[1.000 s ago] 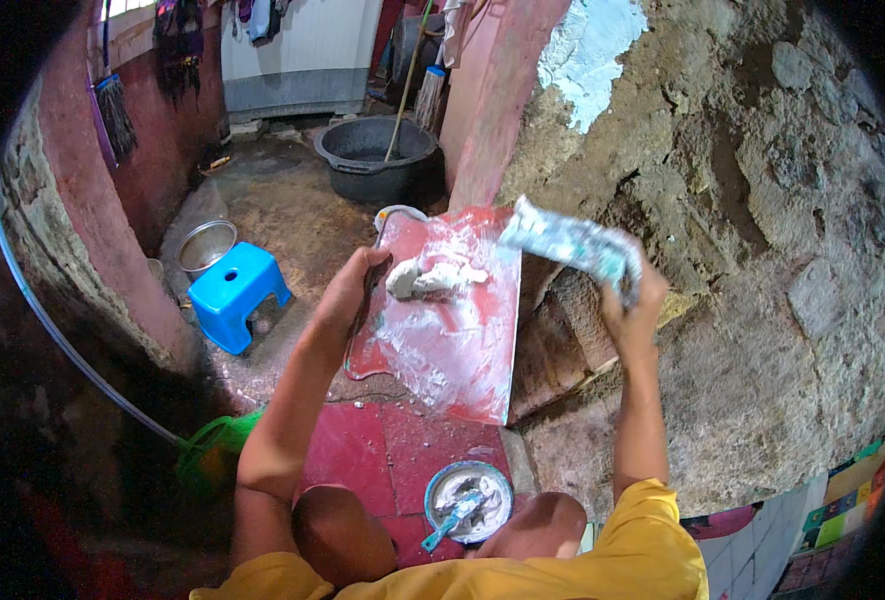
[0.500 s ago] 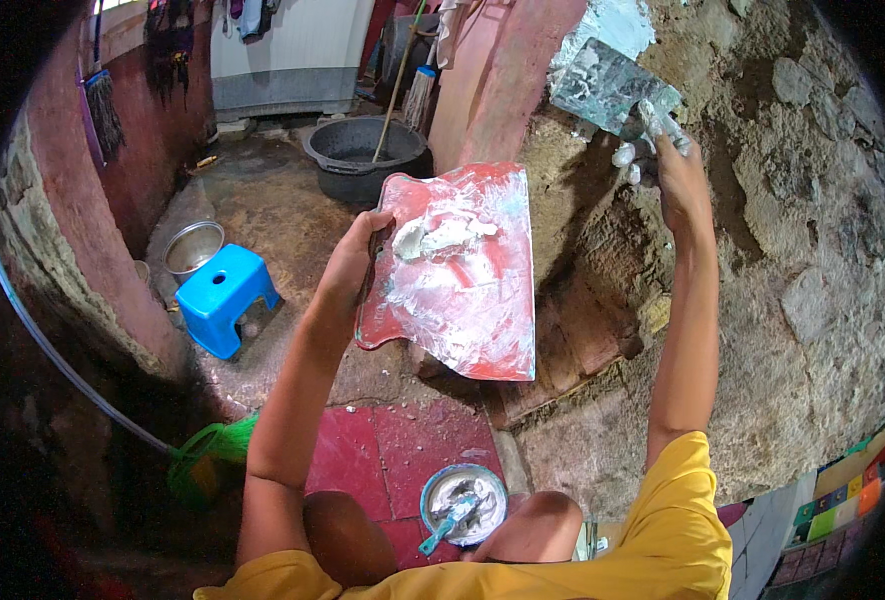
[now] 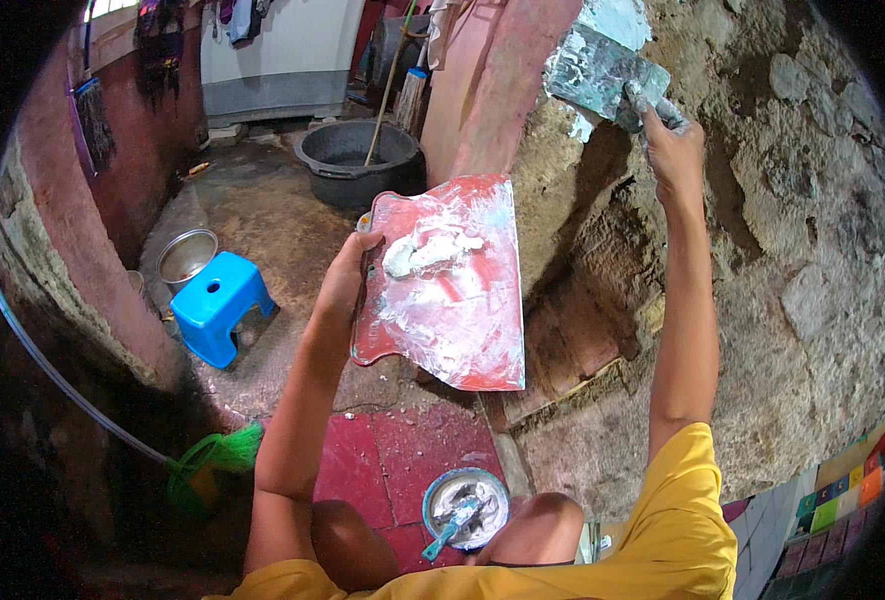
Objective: The person applies plaster to a stone wall using a putty knife and a hawk. The person scrapes plaster from the hawk and smears it onto specific areas of the wall, smoothing the surface in several locations.
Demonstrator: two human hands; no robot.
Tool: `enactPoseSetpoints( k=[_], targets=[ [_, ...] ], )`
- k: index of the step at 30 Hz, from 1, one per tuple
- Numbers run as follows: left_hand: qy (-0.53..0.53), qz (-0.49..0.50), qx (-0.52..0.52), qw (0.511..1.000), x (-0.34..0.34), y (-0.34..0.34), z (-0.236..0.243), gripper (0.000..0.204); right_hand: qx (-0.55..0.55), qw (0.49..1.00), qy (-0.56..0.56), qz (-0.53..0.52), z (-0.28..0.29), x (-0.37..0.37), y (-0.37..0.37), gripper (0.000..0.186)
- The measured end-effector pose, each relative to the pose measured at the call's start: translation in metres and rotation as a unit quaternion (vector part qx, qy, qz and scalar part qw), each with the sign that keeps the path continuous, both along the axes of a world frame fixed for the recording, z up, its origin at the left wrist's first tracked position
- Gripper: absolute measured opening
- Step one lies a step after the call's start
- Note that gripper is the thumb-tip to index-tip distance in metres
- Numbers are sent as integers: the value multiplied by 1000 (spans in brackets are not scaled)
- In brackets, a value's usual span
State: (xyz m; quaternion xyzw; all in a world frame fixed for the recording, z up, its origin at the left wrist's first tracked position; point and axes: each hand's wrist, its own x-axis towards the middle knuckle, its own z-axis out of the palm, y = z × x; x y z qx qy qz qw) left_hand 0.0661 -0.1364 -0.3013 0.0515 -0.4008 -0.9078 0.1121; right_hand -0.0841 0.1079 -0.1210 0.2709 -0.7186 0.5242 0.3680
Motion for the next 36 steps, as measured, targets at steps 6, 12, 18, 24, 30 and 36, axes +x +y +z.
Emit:
enactPoseSetpoints(
  k=[6,12,18,24,30,36],
  targets=[
    [21,-9,2,1000,-5,-2,-8,29,11,999,-18,-31,1,2,0,22],
    [16,-4,10,1000,-1,0,-3,26,1,1000,-26,-17,-3,-4,1,22],
    [-3,39,-30,999,1,-3,-5,26,5,1000,9,-25,-4,-4,2,22],
    [13,25,8,1000,-2,-6,-11,24,-2,997,20,-69,-6,0,1,21],
    [19,-5,10,1000,2,-11,-13,28,-21,999,-19,-35,-8,-11,6,21],
    [28,-9,0,1000,3,-21,-17,29,-29,998,-49,7,-8,-18,13,19]
  ],
)
